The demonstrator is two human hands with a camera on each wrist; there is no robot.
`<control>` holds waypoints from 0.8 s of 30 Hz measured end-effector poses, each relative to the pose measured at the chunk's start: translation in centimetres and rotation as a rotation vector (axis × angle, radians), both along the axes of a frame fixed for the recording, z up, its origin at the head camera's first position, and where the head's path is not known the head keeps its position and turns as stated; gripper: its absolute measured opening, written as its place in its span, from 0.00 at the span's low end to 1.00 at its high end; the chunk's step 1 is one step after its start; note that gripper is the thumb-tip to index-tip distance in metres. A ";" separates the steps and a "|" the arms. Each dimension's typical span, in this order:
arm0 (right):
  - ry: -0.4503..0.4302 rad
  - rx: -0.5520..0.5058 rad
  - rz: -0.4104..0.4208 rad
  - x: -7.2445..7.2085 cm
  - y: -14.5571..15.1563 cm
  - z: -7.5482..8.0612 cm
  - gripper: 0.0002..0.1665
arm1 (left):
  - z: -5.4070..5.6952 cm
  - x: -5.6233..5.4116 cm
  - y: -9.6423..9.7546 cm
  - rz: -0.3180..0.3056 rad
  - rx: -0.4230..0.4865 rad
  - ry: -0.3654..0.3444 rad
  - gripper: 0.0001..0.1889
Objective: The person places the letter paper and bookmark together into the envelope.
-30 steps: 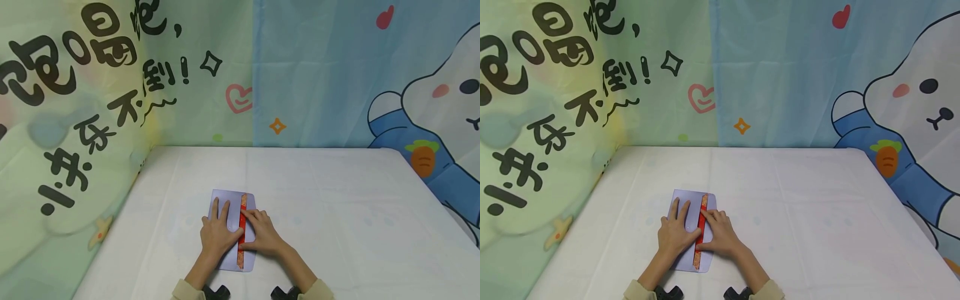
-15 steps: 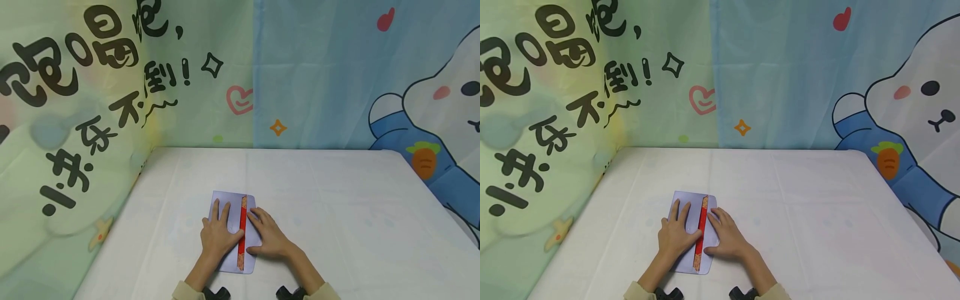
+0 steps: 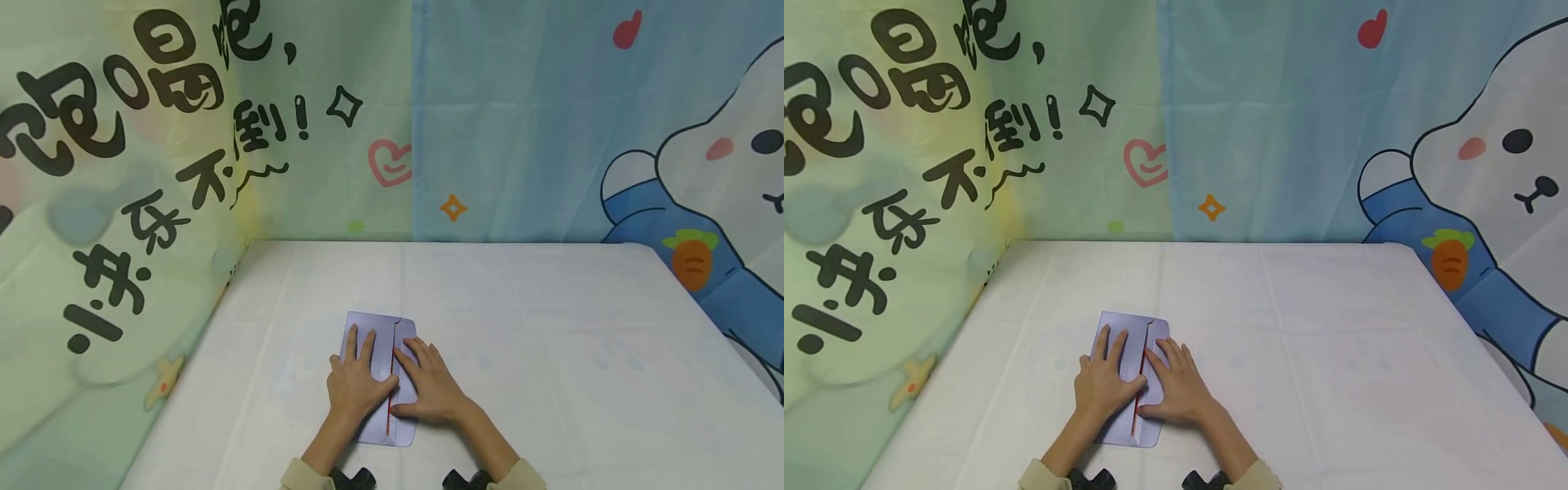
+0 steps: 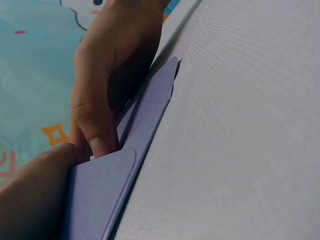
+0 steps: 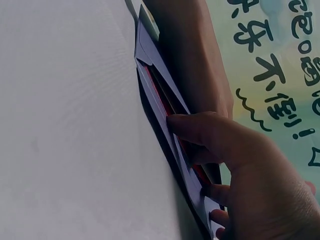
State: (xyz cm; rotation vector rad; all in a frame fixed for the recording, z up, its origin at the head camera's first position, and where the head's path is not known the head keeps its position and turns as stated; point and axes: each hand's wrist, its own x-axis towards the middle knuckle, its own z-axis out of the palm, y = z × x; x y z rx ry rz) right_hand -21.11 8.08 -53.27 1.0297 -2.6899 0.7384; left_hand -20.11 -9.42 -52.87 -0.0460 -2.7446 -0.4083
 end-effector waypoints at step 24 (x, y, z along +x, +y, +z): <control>-0.033 0.052 -0.055 0.3 -0.4 0.1 0.59 | -0.2 -0.1 0.0 0.002 -0.011 -0.006 0.46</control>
